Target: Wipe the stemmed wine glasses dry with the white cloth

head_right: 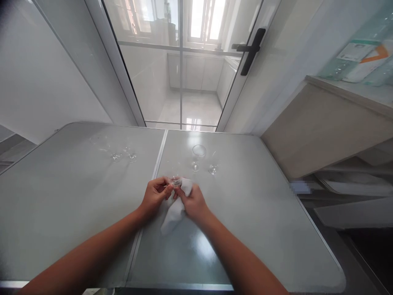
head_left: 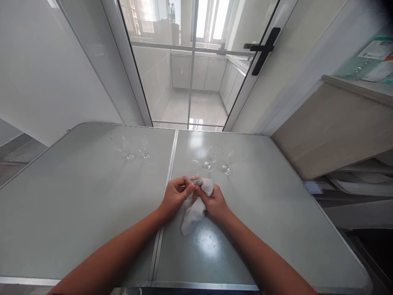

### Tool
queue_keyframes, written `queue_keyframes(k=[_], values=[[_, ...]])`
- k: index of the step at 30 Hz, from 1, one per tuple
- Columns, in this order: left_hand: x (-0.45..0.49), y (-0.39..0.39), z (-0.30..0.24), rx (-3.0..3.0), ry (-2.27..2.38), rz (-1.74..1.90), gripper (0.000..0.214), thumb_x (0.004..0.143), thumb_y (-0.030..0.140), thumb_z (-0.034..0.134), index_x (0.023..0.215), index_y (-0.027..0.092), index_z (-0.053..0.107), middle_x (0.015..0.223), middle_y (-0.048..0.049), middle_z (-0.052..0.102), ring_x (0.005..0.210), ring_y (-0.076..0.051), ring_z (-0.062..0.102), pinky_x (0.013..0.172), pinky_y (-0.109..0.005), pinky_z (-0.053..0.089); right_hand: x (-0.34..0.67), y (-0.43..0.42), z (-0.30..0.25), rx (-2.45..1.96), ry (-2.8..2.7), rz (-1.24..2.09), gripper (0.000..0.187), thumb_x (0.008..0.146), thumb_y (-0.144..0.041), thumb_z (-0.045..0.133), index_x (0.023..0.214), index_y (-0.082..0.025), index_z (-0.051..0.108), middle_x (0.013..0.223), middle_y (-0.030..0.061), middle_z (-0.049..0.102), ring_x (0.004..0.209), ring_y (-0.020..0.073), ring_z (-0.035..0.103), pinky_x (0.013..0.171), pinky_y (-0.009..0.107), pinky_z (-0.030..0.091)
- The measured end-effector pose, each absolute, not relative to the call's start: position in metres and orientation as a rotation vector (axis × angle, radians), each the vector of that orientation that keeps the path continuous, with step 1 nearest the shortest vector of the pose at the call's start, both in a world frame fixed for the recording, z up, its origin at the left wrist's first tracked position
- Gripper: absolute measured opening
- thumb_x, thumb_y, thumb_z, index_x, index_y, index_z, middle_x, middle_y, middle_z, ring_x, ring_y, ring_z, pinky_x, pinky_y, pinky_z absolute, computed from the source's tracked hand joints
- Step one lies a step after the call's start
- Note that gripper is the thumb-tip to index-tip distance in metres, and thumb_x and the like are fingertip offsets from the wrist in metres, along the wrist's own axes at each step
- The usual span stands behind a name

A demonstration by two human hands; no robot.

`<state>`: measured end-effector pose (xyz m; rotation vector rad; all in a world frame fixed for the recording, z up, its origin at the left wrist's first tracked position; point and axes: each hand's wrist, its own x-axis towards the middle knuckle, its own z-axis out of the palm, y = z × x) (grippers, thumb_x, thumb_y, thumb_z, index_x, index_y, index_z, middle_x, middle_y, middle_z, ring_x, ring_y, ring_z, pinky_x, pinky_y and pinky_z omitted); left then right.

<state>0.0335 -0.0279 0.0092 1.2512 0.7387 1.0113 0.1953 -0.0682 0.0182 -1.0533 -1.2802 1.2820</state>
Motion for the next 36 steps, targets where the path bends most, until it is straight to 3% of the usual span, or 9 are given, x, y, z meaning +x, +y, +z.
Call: queue_keyframes(k=[7,12,18,20,24,27,31,33,36], values=[[0.029,-0.020,0.006,1.114,0.617,0.977,0.058,0.080,0.050,0.081,0.127,0.021,0.064,0.113,-0.0076,0.062,0.075,-0.014,0.063,0.062,-0.025,0.051,0.196,-0.071,0.027,-1.036,-1.191,1.504,0.041,0.090,-0.057,0.067,0.085,-0.016,0.072,0.074,0.0038,0.068,0.068,0.0170,0.060,0.065,0.028,0.049],[0.027,-0.015,0.007,1.018,0.545,1.162,0.065,0.078,0.055,0.081,0.129,0.019,0.065,0.120,-0.0135,0.068,0.111,-0.027,0.064,0.097,-0.036,0.051,0.202,-0.073,0.027,-1.136,-1.102,1.253,0.029,0.090,-0.047,0.064,0.105,-0.023,0.070,0.098,0.0039,0.069,0.087,0.0195,0.062,0.076,0.029,0.053],[0.022,-0.005,0.009,0.920,0.600,1.319,0.062,0.084,0.057,0.075,0.131,0.021,0.062,0.124,-0.0131,0.067,0.089,-0.016,0.063,0.079,-0.027,0.052,0.215,-0.067,0.025,-1.258,-0.628,1.376,0.040,0.091,-0.057,0.059,0.078,-0.020,0.062,0.059,-0.0023,0.052,0.050,0.0146,0.047,0.042,0.026,0.039],[0.021,-0.003,0.008,0.903,0.622,1.360,0.058,0.085,0.054,0.075,0.131,0.022,0.061,0.129,-0.0136,0.066,0.089,-0.014,0.063,0.080,-0.027,0.052,0.217,-0.067,0.028,-1.214,-0.576,1.320,0.031,0.086,-0.050,0.068,0.086,-0.019,0.064,0.067,-0.0010,0.059,0.056,0.0163,0.054,0.048,0.028,0.045],[0.024,-0.004,0.007,0.918,0.659,1.359,0.053,0.083,0.047,0.080,0.126,0.021,0.061,0.123,-0.0127,0.067,0.086,-0.015,0.064,0.077,-0.029,0.053,0.219,-0.074,0.032,-1.148,-0.723,0.835,0.030,0.090,-0.037,0.067,0.116,-0.021,0.062,0.106,0.0062,0.067,0.096,0.0225,0.065,0.080,0.034,0.055],[0.028,-0.009,0.009,0.948,0.652,1.264,0.059,0.080,0.043,0.084,0.130,0.022,0.059,0.118,-0.0110,0.067,0.089,-0.018,0.066,0.077,-0.032,0.056,0.217,-0.082,0.035,-1.173,-1.161,0.495,0.026,0.092,-0.027,0.065,0.117,-0.025,0.059,0.103,0.0061,0.063,0.096,0.0225,0.063,0.084,0.034,0.052],[0.029,-0.016,0.009,0.993,0.635,1.217,0.072,0.075,0.035,0.088,0.139,0.025,0.057,0.114,-0.0070,0.065,0.097,-0.019,0.065,0.084,-0.031,0.056,0.207,-0.083,0.039,-1.031,-1.902,0.688,0.020,0.089,-0.031,0.067,0.107,-0.024,0.064,0.122,0.0116,0.059,0.110,0.0286,0.059,0.092,0.040,0.051],[0.028,-0.017,0.006,1.016,0.631,1.214,0.070,0.073,0.036,0.090,0.135,0.025,0.060,0.118,-0.0073,0.064,0.094,-0.017,0.065,0.084,-0.029,0.055,0.203,-0.081,0.037,-1.010,-1.912,0.759,0.017,0.095,-0.036,0.059,0.103,-0.023,0.065,0.133,0.0132,0.053,0.116,0.0290,0.058,0.095,0.041,0.050],[0.028,-0.017,0.002,1.083,0.625,1.175,0.071,0.067,0.037,0.093,0.131,0.024,0.064,0.119,-0.0083,0.066,0.095,-0.019,0.067,0.088,-0.032,0.054,0.198,-0.077,0.029,-1.194,-1.652,0.762,0.016,0.096,-0.030,0.056,0.110,-0.023,0.058,0.119,0.0104,0.060,0.101,0.0239,0.063,0.085,0.036,0.050]])
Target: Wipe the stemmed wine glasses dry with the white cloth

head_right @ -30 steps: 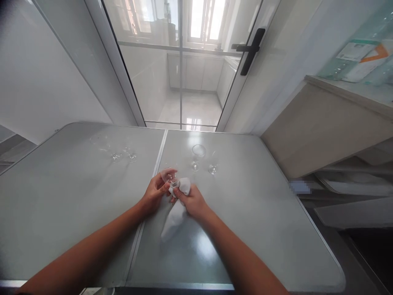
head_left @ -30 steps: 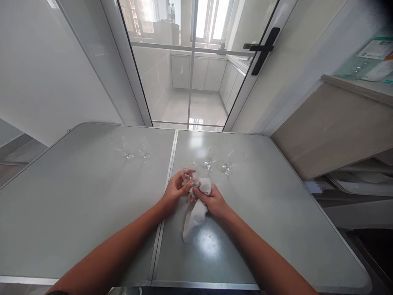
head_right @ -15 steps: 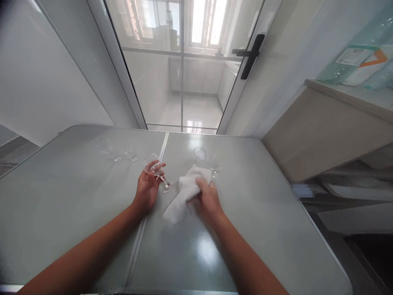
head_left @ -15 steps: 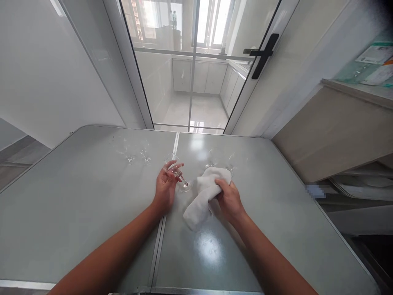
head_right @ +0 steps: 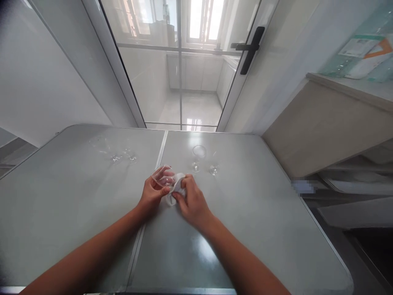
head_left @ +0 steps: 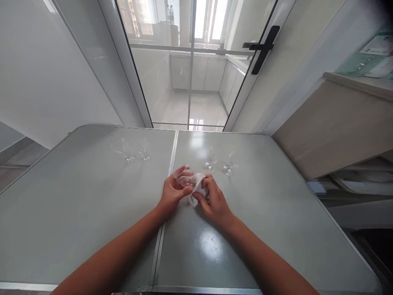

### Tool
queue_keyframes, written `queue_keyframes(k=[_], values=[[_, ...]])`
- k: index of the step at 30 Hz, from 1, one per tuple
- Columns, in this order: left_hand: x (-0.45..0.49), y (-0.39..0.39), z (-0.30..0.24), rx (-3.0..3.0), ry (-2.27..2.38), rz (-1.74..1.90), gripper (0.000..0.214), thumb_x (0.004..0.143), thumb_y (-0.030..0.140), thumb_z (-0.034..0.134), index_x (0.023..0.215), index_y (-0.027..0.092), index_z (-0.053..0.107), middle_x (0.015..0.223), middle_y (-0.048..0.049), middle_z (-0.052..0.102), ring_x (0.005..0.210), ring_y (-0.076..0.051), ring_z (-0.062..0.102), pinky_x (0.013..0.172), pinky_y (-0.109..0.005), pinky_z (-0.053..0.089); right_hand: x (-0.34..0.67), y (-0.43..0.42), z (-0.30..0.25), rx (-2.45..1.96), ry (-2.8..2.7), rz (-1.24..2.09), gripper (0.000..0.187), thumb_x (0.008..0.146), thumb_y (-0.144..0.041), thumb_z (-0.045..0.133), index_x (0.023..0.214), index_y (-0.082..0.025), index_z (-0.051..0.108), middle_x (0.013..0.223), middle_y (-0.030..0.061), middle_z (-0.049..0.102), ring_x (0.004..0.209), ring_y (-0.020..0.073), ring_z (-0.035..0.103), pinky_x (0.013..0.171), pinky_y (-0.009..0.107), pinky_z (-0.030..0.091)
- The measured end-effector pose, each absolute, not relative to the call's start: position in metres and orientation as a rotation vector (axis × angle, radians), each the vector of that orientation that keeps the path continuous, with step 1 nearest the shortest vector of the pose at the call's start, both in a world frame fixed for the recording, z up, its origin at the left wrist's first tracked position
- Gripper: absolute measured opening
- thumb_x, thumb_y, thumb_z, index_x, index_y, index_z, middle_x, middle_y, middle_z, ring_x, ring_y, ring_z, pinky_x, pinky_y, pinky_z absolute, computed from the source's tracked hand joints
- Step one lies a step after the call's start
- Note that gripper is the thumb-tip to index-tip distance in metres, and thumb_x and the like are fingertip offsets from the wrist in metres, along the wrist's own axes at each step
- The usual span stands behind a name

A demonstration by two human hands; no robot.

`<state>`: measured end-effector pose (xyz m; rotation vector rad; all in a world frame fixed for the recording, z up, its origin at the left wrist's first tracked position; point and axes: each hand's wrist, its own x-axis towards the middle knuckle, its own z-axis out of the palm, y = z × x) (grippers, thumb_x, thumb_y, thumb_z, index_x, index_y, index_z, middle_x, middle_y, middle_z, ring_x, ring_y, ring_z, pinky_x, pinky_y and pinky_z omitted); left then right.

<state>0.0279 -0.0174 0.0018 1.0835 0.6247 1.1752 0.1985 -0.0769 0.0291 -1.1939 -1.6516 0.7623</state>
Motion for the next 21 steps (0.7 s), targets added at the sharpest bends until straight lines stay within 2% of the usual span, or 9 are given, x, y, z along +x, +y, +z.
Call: queue_keyframes(k=[2,4,5,7,11,13,18,19,21], values=[[0.028,-0.017,0.000,1.137,0.605,1.140,0.073,0.063,0.037,0.096,0.129,0.023,0.066,0.119,-0.0097,0.069,0.104,-0.023,0.066,0.093,-0.034,0.052,0.198,-0.076,0.025,-1.316,-1.583,0.797,0.030,0.093,-0.028,0.062,0.121,-0.023,0.053,0.107,0.0068,0.065,0.089,0.0223,0.063,0.078,0.034,0.049],[0.027,-0.017,0.001,1.144,0.564,1.097,0.076,0.062,0.041,0.096,0.129,0.022,0.067,0.119,-0.0113,0.069,0.108,-0.026,0.065,0.095,-0.036,0.052,0.198,-0.076,0.027,-1.328,-1.616,0.929,0.027,0.093,-0.031,0.063,0.117,-0.022,0.058,0.094,0.0038,0.067,0.079,0.0206,0.061,0.074,0.032,0.046],[0.026,-0.017,0.001,1.129,0.548,1.070,0.076,0.062,0.044,0.095,0.129,0.022,0.068,0.120,-0.0120,0.069,0.108,-0.027,0.065,0.094,-0.036,0.052,0.198,-0.076,0.030,-1.293,-1.607,1.047,0.021,0.093,-0.036,0.063,0.108,-0.021,0.062,0.087,0.0026,0.067,0.074,0.0194,0.060,0.070,0.030,0.045],[0.024,-0.017,0.004,1.078,0.515,1.001,0.077,0.063,0.051,0.093,0.129,0.021,0.068,0.118,-0.0131,0.069,0.104,-0.026,0.066,0.090,-0.035,0.052,0.199,-0.077,0.038,-1.138,-1.462,1.407,0.031,0.092,-0.050,0.064,0.092,-0.020,0.065,0.075,0.0018,0.064,0.066,0.0177,0.057,0.064,0.029,0.043],[0.020,-0.019,0.006,1.011,0.451,0.897,0.083,0.064,0.062,0.088,0.134,0.022,0.065,0.122,-0.0148,0.068,0.098,-0.027,0.067,0.085,-0.036,0.053,0.202,-0.078,0.048,-0.763,-1.094,2.033,0.050,0.088,-0.068,0.059,0.092,-0.018,0.063,0.061,0.0001,0.059,0.055,0.0190,0.059,0.057,0.031,0.047],[0.021,-0.018,0.006,1.049,0.472,0.934,0.081,0.064,0.059,0.089,0.133,0.022,0.065,0.122,-0.0140,0.068,0.101,-0.027,0.066,0.087,-0.035,0.052,0.203,-0.078,0.046,-0.832,-1.194,1.912,0.045,0.089,-0.063,0.061,0.094,-0.018,0.063,0.064,0.0005,0.061,0.056,0.0191,0.060,0.057,0.031,0.047],[0.026,-0.012,0.002,1.209,0.591,1.085,0.070,0.062,0.039,0.096,0.124,0.021,0.069,0.118,-0.0119,0.070,0.109,-0.025,0.063,0.096,-0.035,0.048,0.203,-0.075,0.030,-1.421,-1.702,0.713,0.015,0.091,-0.033,0.062,0.099,-0.021,0.066,0.080,0.0046,0.066,0.072,0.0212,0.058,0.070,0.031,0.044],[0.027,-0.011,0.002,1.208,0.590,1.087,0.071,0.063,0.038,0.096,0.125,0.022,0.068,0.118,-0.0119,0.070,0.107,-0.025,0.064,0.095,-0.036,0.048,0.202,-0.075,0.028,-1.455,-1.732,0.608,0.015,0.092,-0.031,0.060,0.101,-0.021,0.066,0.081,0.0056,0.066,0.073,0.0217,0.057,0.071,0.032,0.043],[0.027,-0.011,0.002,1.167,0.572,1.075,0.072,0.064,0.042,0.094,0.127,0.021,0.067,0.119,-0.0127,0.070,0.105,-0.024,0.064,0.094,-0.037,0.050,0.200,-0.075,0.026,-1.404,-1.726,0.703,0.015,0.096,-0.032,0.057,0.099,-0.021,0.066,0.081,0.0054,0.066,0.071,0.0209,0.056,0.070,0.031,0.042]])
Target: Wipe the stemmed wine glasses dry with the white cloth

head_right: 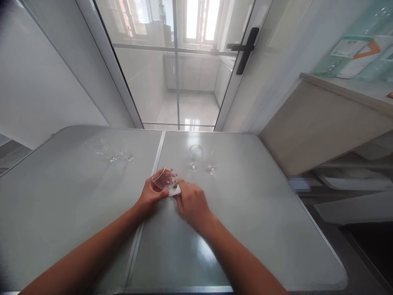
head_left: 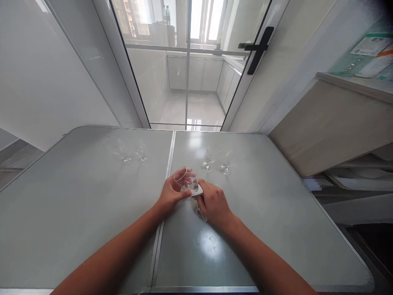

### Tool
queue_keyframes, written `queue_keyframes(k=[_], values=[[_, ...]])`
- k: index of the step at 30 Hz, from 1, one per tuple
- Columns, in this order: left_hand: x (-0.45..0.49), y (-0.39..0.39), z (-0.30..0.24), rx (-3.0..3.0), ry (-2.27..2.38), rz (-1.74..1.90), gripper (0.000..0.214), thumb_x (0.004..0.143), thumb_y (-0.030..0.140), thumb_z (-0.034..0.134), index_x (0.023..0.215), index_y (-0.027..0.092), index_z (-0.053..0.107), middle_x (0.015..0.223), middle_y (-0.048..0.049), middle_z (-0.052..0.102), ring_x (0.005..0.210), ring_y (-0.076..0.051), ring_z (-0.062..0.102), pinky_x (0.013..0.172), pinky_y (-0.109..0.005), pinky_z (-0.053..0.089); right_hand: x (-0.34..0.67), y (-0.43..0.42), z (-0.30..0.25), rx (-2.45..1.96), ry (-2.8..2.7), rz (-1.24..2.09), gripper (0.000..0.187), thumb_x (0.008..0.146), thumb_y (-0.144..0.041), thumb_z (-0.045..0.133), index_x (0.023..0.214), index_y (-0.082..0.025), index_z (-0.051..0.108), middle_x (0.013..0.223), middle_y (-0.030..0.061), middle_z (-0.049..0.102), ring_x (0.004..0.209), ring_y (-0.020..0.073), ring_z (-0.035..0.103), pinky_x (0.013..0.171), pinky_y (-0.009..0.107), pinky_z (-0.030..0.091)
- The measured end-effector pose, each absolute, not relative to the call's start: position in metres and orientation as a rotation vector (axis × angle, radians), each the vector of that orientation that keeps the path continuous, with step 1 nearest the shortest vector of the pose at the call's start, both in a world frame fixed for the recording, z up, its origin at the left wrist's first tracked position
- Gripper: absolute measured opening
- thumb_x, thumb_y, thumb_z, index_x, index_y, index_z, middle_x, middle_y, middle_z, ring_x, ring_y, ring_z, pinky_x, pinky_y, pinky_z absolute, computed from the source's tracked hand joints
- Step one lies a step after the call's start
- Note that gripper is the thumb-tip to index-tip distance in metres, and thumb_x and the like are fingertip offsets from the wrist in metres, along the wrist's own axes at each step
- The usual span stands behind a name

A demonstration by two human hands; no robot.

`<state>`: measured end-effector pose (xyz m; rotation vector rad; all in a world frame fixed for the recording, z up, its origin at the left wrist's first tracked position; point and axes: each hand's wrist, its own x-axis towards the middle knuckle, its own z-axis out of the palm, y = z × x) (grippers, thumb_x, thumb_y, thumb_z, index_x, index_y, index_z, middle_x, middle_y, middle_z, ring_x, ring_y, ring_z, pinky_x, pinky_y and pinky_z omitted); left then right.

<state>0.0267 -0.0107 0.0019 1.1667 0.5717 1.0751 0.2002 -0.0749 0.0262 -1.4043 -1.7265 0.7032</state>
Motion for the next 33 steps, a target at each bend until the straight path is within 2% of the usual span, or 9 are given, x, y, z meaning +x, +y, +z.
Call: queue_keyframes(k=[3,6,13,16,19,23,27,30,33], values=[[0.026,-0.012,0.004,1.083,0.537,1.030,0.075,0.065,0.051,0.092,0.127,0.018,0.067,0.121,-0.0150,0.069,0.108,-0.026,0.064,0.094,-0.037,0.052,0.199,-0.073,0.026,-1.169,-1.426,1.227,0.033,0.098,-0.049,0.057,0.086,-0.020,0.065,0.075,0.0026,0.064,0.066,0.0180,0.056,0.066,0.030,0.044],[0.026,-0.014,0.008,1.034,0.508,1.024,0.080,0.062,0.053,0.093,0.129,0.018,0.067,0.121,-0.0153,0.069,0.105,-0.026,0.065,0.094,-0.037,0.053,0.201,-0.071,0.029,-1.034,-0.903,1.517,0.040,0.090,-0.059,0.067,0.088,-0.019,0.068,0.073,0.0023,0.065,0.065,0.0181,0.059,0.063,0.030,0.048],[0.022,-0.009,0.009,1.018,0.629,1.267,0.072,0.060,0.041,0.097,0.124,0.024,0.068,0.131,-0.0114,0.065,0.088,-0.017,0.065,0.071,-0.027,0.056,0.201,-0.070,0.044,-1.028,-0.505,1.090,0.034,0.090,-0.054,0.070,0.101,-0.022,0.072,0.089,0.0022,0.073,0.082,0.0187,0.067,0.071,0.028,0.053],[0.022,-0.008,0.009,1.072,0.685,1.292,0.068,0.061,0.034,0.096,0.123,0.025,0.068,0.134,-0.0111,0.064,0.090,-0.018,0.067,0.071,-0.026,0.057,0.195,-0.069,0.038,-1.045,-0.467,1.209,0.040,0.085,-0.055,0.076,0.104,-0.020,0.072,0.095,0.0048,0.075,0.089,0.0223,0.069,0.074,0.031,0.055],[0.022,-0.013,0.009,1.234,0.710,1.233,0.068,0.058,0.025,0.098,0.120,0.022,0.070,0.126,-0.0120,0.069,0.093,-0.020,0.069,0.073,-0.029,0.060,0.192,-0.067,0.026,-1.086,-0.541,1.342,0.043,0.077,-0.052,0.083,0.102,-0.018,0.073,0.095,0.0062,0.075,0.090,0.0233,0.068,0.078,0.032,0.054],[0.023,-0.020,0.009,1.470,0.785,1.198,0.061,0.062,0.020,0.094,0.119,0.022,0.073,0.120,-0.0116,0.072,0.091,-0.021,0.069,0.072,-0.031,0.062,0.204,-0.064,0.021,-1.268,-0.720,1.176,0.039,0.070,-0.044,0.089,0.095,-0.017,0.076,0.088,0.0045,0.075,0.081,0.0207,0.066,0.073,0.030,0.050],[0.022,-0.023,0.010,1.539,0.790,1.219,0.063,0.064,0.023,0.094,0.122,0.022,0.071,0.123,-0.0134,0.072,0.084,-0.020,0.070,0.069,-0.033,0.064,0.212,-0.062,0.025,-1.305,-0.737,1.080,0.036,0.073,-0.042,0.087,0.098,-0.018,0.076,0.089,0.0040,0.075,0.080,0.0198,0.065,0.073,0.029,0.049],[0.022,-0.024,0.011,1.598,0.773,1.188,0.060,0.063,0.023,0.094,0.119,0.021,0.073,0.119,-0.0125,0.074,0.072,-0.016,0.069,0.067,-0.031,0.064,0.210,-0.060,0.020,-1.192,-0.772,1.280,0.038,0.077,-0.047,0.083,0.099,-0.017,0.076,0.091,0.0056,0.076,0.081,0.0198,0.065,0.074,0.030,0.049],[0.022,-0.024,0.012,1.670,0.796,1.170,0.056,0.063,0.019,0.093,0.115,0.023,0.075,0.114,-0.0100,0.076,0.067,-0.014,0.068,0.069,-0.031,0.064,0.210,-0.057,0.014,-1.170,-0.770,1.386,0.042,0.070,-0.048,0.088,0.093,-0.015,0.077,0.086,0.0059,0.076,0.076,0.0194,0.064,0.072,0.030,0.048]])
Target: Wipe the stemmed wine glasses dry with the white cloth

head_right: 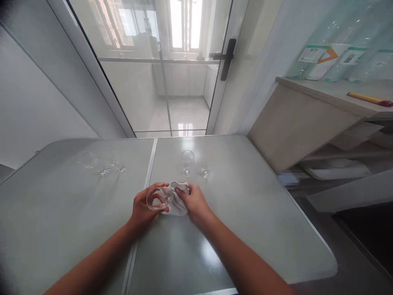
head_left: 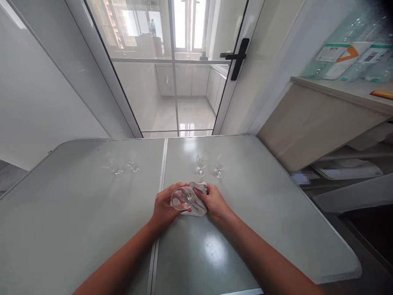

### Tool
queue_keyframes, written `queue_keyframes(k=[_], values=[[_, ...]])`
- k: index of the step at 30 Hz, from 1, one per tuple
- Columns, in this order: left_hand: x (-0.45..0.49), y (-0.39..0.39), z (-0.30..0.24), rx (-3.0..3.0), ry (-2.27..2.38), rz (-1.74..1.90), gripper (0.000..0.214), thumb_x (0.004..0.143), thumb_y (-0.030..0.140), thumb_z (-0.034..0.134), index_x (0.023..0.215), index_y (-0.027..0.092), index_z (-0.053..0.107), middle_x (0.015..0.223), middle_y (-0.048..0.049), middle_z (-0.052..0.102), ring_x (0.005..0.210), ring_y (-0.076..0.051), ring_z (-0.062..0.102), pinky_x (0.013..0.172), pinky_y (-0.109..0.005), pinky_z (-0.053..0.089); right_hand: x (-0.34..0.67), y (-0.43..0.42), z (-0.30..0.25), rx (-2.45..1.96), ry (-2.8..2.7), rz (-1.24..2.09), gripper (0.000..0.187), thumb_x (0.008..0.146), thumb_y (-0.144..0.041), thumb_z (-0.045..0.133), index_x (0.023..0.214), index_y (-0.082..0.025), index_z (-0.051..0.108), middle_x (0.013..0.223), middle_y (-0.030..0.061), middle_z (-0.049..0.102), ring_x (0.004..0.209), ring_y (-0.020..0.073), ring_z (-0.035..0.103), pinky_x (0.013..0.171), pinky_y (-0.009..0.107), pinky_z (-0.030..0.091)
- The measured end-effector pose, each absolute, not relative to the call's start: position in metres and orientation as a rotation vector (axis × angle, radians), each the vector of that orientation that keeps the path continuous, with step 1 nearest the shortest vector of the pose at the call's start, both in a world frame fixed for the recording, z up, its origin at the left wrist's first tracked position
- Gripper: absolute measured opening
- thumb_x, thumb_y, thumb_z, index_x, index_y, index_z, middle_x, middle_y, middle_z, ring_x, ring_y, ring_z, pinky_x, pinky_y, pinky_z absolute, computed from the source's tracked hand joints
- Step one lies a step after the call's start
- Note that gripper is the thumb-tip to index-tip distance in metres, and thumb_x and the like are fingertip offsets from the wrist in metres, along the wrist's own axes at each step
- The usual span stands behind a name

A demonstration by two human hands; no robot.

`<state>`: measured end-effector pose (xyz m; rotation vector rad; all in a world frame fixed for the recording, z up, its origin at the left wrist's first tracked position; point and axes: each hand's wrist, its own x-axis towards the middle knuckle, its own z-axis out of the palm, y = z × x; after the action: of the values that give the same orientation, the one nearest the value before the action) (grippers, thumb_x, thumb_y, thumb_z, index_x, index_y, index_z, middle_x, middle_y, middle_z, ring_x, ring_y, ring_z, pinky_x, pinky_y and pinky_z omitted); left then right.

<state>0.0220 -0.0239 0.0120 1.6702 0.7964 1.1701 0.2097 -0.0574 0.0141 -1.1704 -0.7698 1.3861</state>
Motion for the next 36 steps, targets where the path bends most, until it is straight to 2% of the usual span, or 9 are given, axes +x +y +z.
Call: queue_keyframes(k=[8,11,15,18,21,24,28,31,36], values=[[0.024,-0.023,0.011,1.512,0.793,1.173,0.055,0.067,0.019,0.091,0.118,0.024,0.072,0.116,-0.0105,0.075,0.070,-0.015,0.066,0.064,-0.032,0.062,0.216,-0.055,0.025,-1.253,-0.629,1.107,0.030,0.067,-0.036,0.087,0.089,-0.018,0.077,0.081,0.0032,0.073,0.071,0.0181,0.061,0.066,0.030,0.046],[0.023,-0.020,0.012,1.449,0.841,1.231,0.057,0.067,0.022,0.091,0.120,0.024,0.071,0.117,-0.0102,0.073,0.091,-0.021,0.069,0.067,-0.029,0.059,0.220,-0.058,0.033,-1.126,-0.625,0.985,0.012,0.068,-0.020,0.078,0.079,-0.020,0.074,0.089,0.0042,0.072,0.077,0.0184,0.063,0.066,0.028,0.047],[0.019,-0.014,0.009,1.383,0.954,1.319,0.060,0.071,0.028,0.089,0.127,0.026,0.068,0.123,-0.0100,0.070,0.107,-0.024,0.067,0.075,-0.030,0.057,0.240,-0.065,0.043,-0.911,-0.860,1.142,0.006,0.070,-0.016,0.066,0.072,-0.021,0.069,0.061,-0.0013,0.059,0.053,0.0119,0.049,0.050,0.023,0.035],[0.018,-0.012,0.006,1.403,0.961,1.288,0.066,0.070,0.029,0.091,0.131,0.028,0.066,0.127,-0.0106,0.069,0.100,-0.022,0.068,0.076,-0.031,0.057,0.253,-0.071,0.049,-0.744,-1.092,1.641,0.027,0.070,-0.032,0.071,0.094,-0.018,0.073,0.062,-0.0007,0.058,0.042,0.0094,0.038,0.042,0.024,0.026],[0.019,-0.012,0.004,1.483,0.922,1.234,0.068,0.069,0.029,0.091,0.132,0.030,0.066,0.129,-0.0098,0.068,0.096,-0.020,0.068,0.075,-0.030,0.057,0.253,-0.073,0.050,-0.691,-1.220,1.844,0.053,0.080,-0.062,0.058,0.092,-0.013,0.074,0.061,0.0025,0.058,0.039,0.0108,0.039,0.042,0.026,0.028],[0.019,-0.014,0.004,1.554,0.835,1.152,0.070,0.069,0.029,0.091,0.134,0.032,0.065,0.128,-0.0086,0.069,0.095,-0.020,0.068,0.073,-0.030,0.059,0.240,-0.072,0.045,-1.042,-1.299,1.428,0.062,0.095,-0.063,0.037,0.099,-0.014,0.075,0.052,-0.0008,0.051,0.042,0.0128,0.040,0.048,0.027,0.032],[0.020,-0.015,0.003,1.570,0.784,1.123,0.068,0.065,0.027,0.094,0.129,0.030,0.070,0.125,-0.0096,0.071,0.098,-0.023,0.069,0.071,-0.031,0.061,0.223,-0.070,0.037,-1.419,-1.764,0.698,0.035,0.090,-0.038,0.063,0.121,-0.024,0.073,0.073,0.0002,0.065,0.064,0.0151,0.055,0.065,0.027,0.038],[0.019,-0.015,0.001,1.523,0.749,1.125,0.070,0.061,0.026,0.096,0.126,0.027,0.071,0.123,-0.0111,0.072,0.088,-0.022,0.070,0.067,-0.031,0.061,0.218,-0.069,0.035,-1.503,-1.923,0.499,0.018,0.088,-0.031,0.063,0.098,-0.027,0.077,0.079,0.0012,0.067,0.064,0.0141,0.053,0.064,0.028,0.032],[0.022,-0.018,-0.001,1.692,0.639,1.085,0.074,0.062,0.027,0.096,0.131,0.030,0.069,0.122,-0.0102,0.074,0.083,-0.020,0.071,0.079,-0.038,0.063,0.218,-0.069,0.033,-1.495,-1.633,0.748,0.013,0.077,-0.035,0.072,0.068,-0.026,0.070,0.073,0.0011,0.066,0.057,0.0135,0.042,0.062,0.030,0.027]])
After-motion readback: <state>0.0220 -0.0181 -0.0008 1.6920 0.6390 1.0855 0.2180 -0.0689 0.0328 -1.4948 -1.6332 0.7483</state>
